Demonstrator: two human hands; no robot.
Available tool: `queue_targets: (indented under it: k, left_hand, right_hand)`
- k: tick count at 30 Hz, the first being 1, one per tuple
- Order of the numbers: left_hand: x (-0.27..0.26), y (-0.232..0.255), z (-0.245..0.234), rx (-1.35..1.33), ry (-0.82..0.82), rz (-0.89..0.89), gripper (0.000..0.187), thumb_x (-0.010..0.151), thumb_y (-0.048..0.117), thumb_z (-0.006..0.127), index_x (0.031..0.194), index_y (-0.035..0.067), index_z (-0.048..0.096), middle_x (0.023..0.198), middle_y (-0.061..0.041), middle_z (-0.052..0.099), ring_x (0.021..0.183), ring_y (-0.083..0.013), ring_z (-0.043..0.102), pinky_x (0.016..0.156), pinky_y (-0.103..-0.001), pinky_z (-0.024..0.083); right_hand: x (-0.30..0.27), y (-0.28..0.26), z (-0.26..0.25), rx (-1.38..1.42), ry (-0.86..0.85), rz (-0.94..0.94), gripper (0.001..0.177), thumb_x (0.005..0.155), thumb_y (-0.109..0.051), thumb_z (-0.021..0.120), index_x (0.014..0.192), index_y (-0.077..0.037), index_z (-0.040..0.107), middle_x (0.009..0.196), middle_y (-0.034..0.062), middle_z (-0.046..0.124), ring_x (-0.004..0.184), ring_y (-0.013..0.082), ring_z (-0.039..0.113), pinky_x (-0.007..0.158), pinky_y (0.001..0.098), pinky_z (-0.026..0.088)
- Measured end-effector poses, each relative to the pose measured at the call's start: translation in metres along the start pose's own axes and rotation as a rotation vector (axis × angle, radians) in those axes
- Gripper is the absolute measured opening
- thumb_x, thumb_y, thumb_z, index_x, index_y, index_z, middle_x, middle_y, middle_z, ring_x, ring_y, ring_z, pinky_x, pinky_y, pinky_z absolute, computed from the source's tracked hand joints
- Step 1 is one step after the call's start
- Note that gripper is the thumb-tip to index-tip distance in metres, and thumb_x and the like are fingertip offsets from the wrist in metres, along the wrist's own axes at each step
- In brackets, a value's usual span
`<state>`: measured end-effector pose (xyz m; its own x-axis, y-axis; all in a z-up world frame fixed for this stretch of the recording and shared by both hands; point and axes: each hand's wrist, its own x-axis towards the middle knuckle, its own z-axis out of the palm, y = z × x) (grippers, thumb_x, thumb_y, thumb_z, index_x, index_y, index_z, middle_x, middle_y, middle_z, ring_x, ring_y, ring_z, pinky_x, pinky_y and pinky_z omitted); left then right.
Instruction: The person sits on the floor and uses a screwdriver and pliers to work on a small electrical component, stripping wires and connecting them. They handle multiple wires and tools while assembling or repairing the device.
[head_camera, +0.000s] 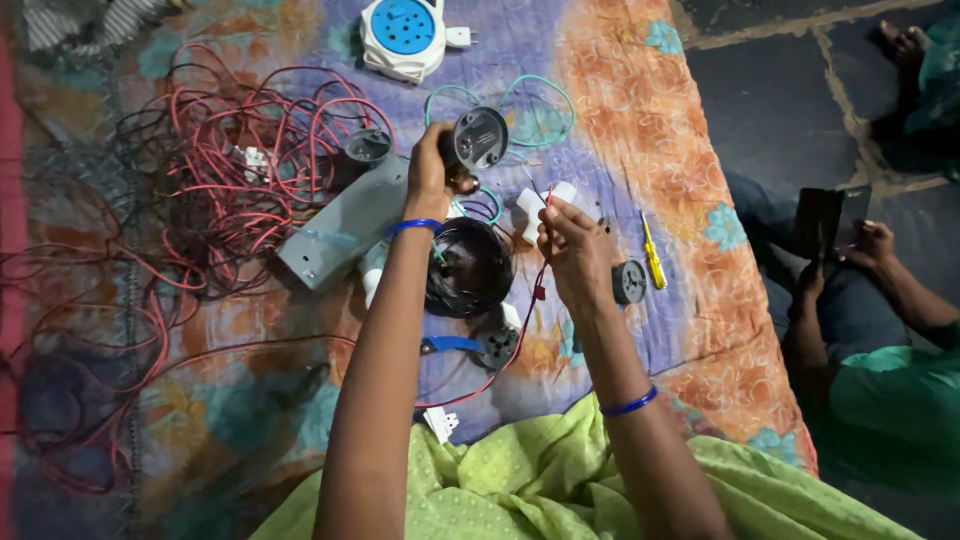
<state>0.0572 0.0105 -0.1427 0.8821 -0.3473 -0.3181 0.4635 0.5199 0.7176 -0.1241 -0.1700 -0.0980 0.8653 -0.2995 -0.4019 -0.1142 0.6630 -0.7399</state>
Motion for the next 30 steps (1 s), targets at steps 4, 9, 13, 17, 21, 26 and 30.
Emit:
queue_targets:
  k: [4,9,13,17,21,26,30]
  left_hand:
    - [-0.020,0.012,0.003,-0.112,-0.005,-0.032,0.025,0.095,0.036,0.060,0.081,0.015,0.063,0.066,0.000,0.060,0.051,-0.0149,0.055,0.044,-0.031,0.040]
    - [-0.034,0.022,0.010,-0.160,-0.048,-0.008,0.025,0.095,0.036,0.060,0.085,0.014,0.065,0.069,-0.001,0.062,0.052,-0.0157,0.057,0.044,-0.032,0.041]
    - [-0.046,0.026,0.011,-0.115,-0.084,-0.014,0.022,0.094,0.036,0.058,0.091,0.015,0.064,0.069,-0.001,0.063,0.049,-0.0162,0.056,0.043,-0.032,0.041]
    - [-0.051,0.027,0.011,-0.144,-0.142,0.023,0.025,0.099,0.036,0.058,0.094,0.013,0.063,0.070,-0.003,0.062,0.049,-0.0168,0.055,0.044,-0.032,0.041]
    - [-0.056,0.028,0.012,-0.127,-0.160,0.057,0.024,0.101,0.035,0.057,0.096,0.012,0.063,0.072,-0.002,0.062,0.050,-0.0156,0.055,0.045,-0.032,0.041]
    - [-0.060,0.029,0.016,-0.104,-0.151,0.075,0.025,0.100,0.036,0.056,0.097,0.012,0.064,0.072,-0.002,0.062,0.051,-0.0151,0.055,0.045,-0.032,0.042]
    - [-0.057,0.030,0.020,-0.131,-0.135,0.047,0.022,0.098,0.035,0.058,0.098,0.014,0.063,0.072,-0.002,0.062,0.051,-0.0150,0.056,0.045,-0.031,0.041]
  right_hand:
    - [-0.022,-0.008,0.035,-0.039,-0.091,-0.063,0.026,0.093,-0.007,0.071,0.116,0.004,0.069,0.093,0.0058,0.072,0.079,0.0140,0.069,0.069,0.0274,0.055]
    - [-0.039,-0.005,0.063,-0.132,-0.060,-0.098,0.021,0.093,-0.006,0.073,0.111,0.002,0.073,0.090,0.0047,0.071,0.076,0.0119,0.066,0.067,0.0260,0.055]
    - [-0.043,-0.001,0.073,-0.172,-0.082,-0.200,0.018,0.091,-0.005,0.076,0.107,0.004,0.074,0.087,0.0047,0.073,0.070,0.0107,0.064,0.062,0.0249,0.051]
    - [-0.047,0.000,0.078,-0.223,-0.063,-0.229,0.019,0.092,-0.005,0.076,0.107,0.006,0.074,0.082,0.0047,0.071,0.065,0.0100,0.063,0.060,0.0226,0.050]
    - [-0.050,0.000,0.083,-0.218,-0.061,-0.267,0.019,0.092,-0.004,0.076,0.107,0.006,0.074,0.083,0.0056,0.073,0.064,0.0101,0.064,0.060,0.0228,0.051]
    - [-0.052,-0.001,0.085,-0.237,-0.040,-0.271,0.018,0.092,-0.006,0.075,0.106,0.005,0.074,0.086,0.0051,0.074,0.067,0.0091,0.066,0.062,0.0238,0.054]
    - [-0.050,-0.001,0.083,-0.239,-0.042,-0.289,0.017,0.092,-0.006,0.076,0.106,0.004,0.074,0.086,0.0053,0.073,0.068,0.0095,0.066,0.062,0.0248,0.056]
